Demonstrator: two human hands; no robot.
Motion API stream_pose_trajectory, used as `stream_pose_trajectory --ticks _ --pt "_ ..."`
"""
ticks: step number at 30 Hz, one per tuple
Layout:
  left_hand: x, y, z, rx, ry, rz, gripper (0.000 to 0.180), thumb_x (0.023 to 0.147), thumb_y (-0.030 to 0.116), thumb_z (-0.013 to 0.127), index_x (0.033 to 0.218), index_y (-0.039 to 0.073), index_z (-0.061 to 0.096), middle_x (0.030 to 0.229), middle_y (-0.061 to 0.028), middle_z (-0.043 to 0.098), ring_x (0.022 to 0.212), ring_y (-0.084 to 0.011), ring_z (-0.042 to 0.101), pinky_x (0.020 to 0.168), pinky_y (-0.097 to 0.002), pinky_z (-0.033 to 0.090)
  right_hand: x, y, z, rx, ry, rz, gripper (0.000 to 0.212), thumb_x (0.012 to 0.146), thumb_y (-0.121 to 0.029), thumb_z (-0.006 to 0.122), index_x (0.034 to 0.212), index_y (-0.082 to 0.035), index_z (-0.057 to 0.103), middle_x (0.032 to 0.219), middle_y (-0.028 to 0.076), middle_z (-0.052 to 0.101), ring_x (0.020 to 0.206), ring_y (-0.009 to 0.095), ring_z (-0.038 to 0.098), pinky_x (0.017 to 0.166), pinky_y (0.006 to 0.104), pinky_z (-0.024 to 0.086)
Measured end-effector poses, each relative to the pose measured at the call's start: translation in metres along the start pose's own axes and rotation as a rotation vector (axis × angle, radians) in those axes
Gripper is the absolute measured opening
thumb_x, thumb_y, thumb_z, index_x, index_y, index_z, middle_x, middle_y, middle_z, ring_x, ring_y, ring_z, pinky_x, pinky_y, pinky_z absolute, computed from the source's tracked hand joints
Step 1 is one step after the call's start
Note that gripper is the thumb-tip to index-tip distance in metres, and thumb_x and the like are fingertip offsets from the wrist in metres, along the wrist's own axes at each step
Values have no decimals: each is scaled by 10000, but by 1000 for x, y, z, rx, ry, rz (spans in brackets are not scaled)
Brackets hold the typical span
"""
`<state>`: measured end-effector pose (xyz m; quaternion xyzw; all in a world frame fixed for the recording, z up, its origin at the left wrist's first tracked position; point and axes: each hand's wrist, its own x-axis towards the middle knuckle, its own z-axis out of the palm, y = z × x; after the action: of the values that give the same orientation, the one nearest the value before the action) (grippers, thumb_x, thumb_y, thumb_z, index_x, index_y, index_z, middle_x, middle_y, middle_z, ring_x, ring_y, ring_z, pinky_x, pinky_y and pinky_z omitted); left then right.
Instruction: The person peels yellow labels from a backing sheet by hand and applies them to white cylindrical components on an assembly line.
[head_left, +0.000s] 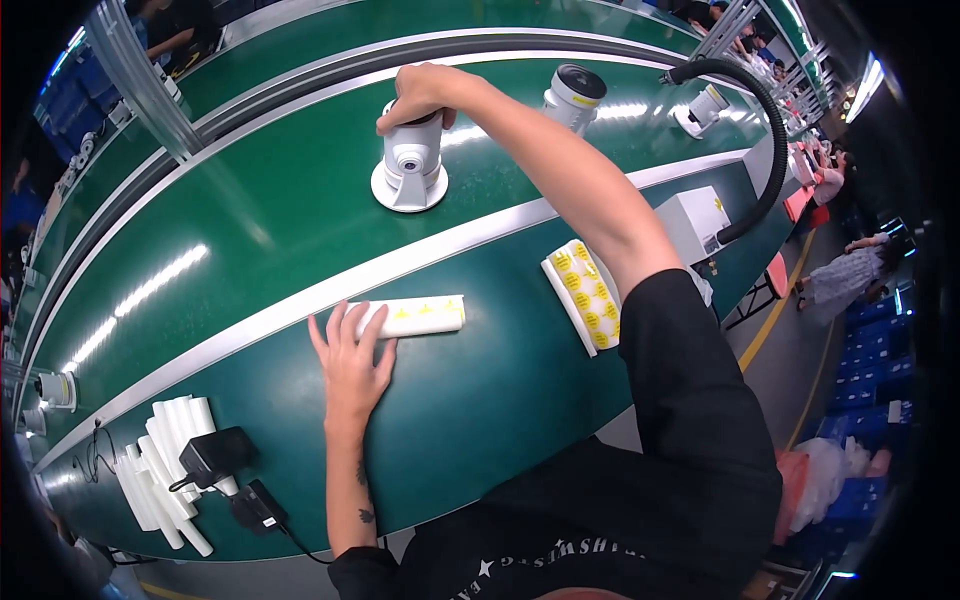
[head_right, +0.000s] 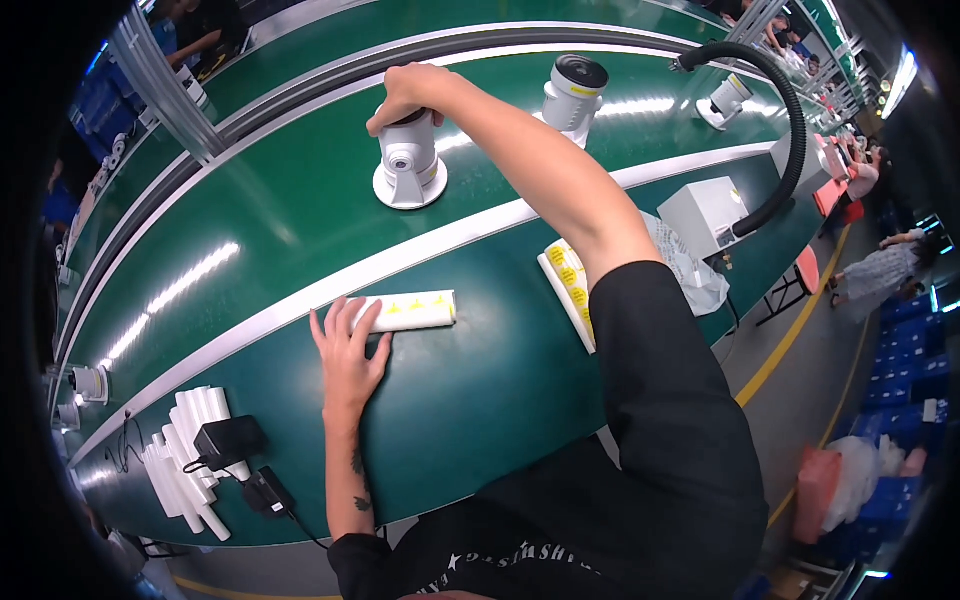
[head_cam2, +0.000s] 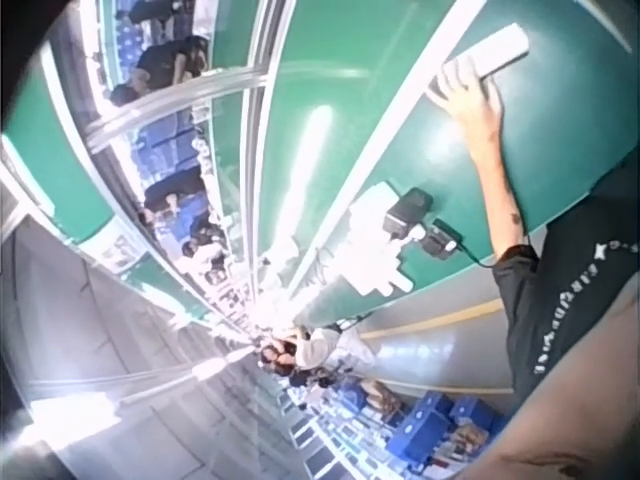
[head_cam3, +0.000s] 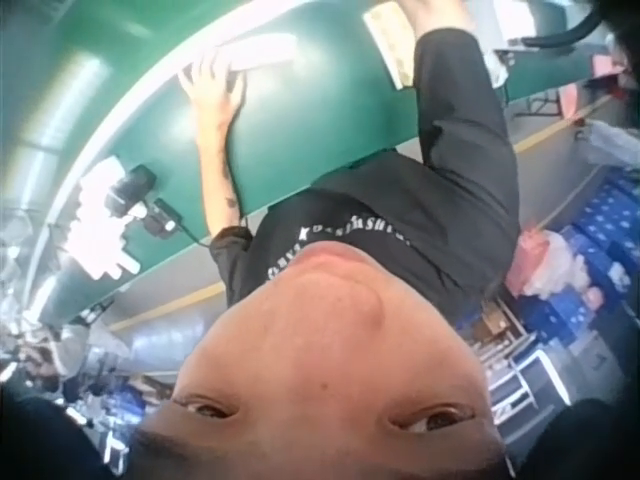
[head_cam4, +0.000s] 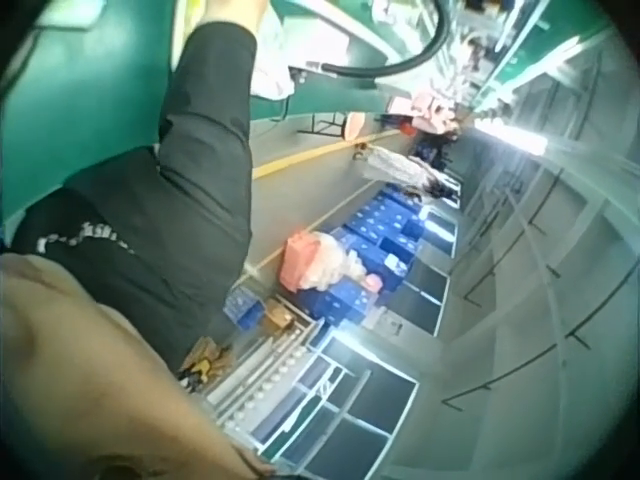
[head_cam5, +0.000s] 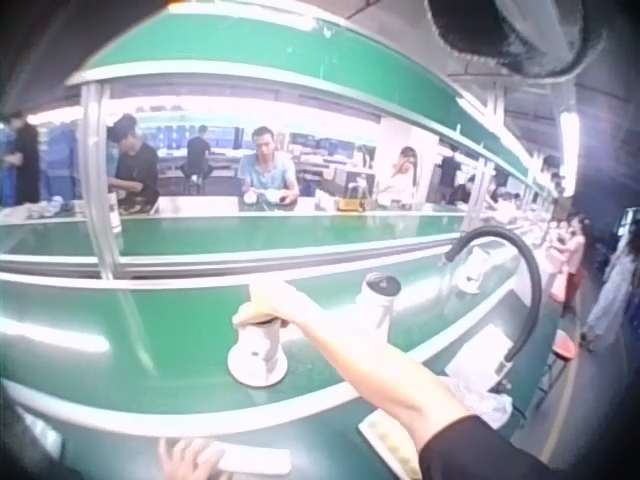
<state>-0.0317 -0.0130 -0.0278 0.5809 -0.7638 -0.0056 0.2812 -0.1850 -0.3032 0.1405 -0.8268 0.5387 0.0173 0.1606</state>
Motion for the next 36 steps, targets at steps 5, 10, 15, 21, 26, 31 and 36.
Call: stream_pose_trajectory --ticks 5,10,15,21,26,31,36 --pt "5 3 -14 -185 197 -62 373 674 76 745 1030 78 634 914 -98 581 861 -293 572 825 -409 460 -6 -18 17 -90 172 -89 678 618 -617 685 860 16 674 825 160 675 717 293 667 565 356 540" --pt "18 14 -36 -584 78 -130 396 705 105 763 1067 32 621 940 -123 617 841 -290 615 733 -349 497 -81 1 35 165 646 -553 490 753 -456 685 967 -16 663 947 137 652 872 300 636 782 404 493" --pt "17 27 -65 -766 -5 -215 434 702 122 783 1089 20 614 964 -130 640 899 -214 633 772 -324 502 -194 -2 69 495 -9 -759 377 736 -180 750 1054 -18 629 988 119 643 917 280 615 805 354 474" --pt "45 39 -51 -1616 97 -219 946 710 353 786 1396 -12 247 1277 -234 490 1108 -272 557 961 -384 446 -238 19 102 1150 52 -228 273 841 -117 673 1067 29 624 949 51 657 839 66 582 729 209 470" --pt "64 64 -28 -1842 159 -261 794 773 354 728 1337 -21 314 1239 -239 509 1089 -326 572 930 -446 476 -248 23 138 1521 -161 -28 276 879 -96 616 1129 21 593 930 44 646 818 99 592 760 230 486" --pt "73 80 -15 -1927 309 -433 332 900 290 604 1014 23 444 904 -110 587 811 -236 640 797 -428 550 -250 16 144 1241 159 -353 443 778 -68 713 1188 -2 558 1073 86 573 925 142 580 813 263 482" --pt "74 87 -21 -1605 337 -694 361 899 309 607 1003 9 436 890 -95 575 806 -210 637 689 -374 578 -254 17 144 1367 -29 -319 534 765 -58 736 1232 13 486 1069 123 616 932 148 616 801 270 503"
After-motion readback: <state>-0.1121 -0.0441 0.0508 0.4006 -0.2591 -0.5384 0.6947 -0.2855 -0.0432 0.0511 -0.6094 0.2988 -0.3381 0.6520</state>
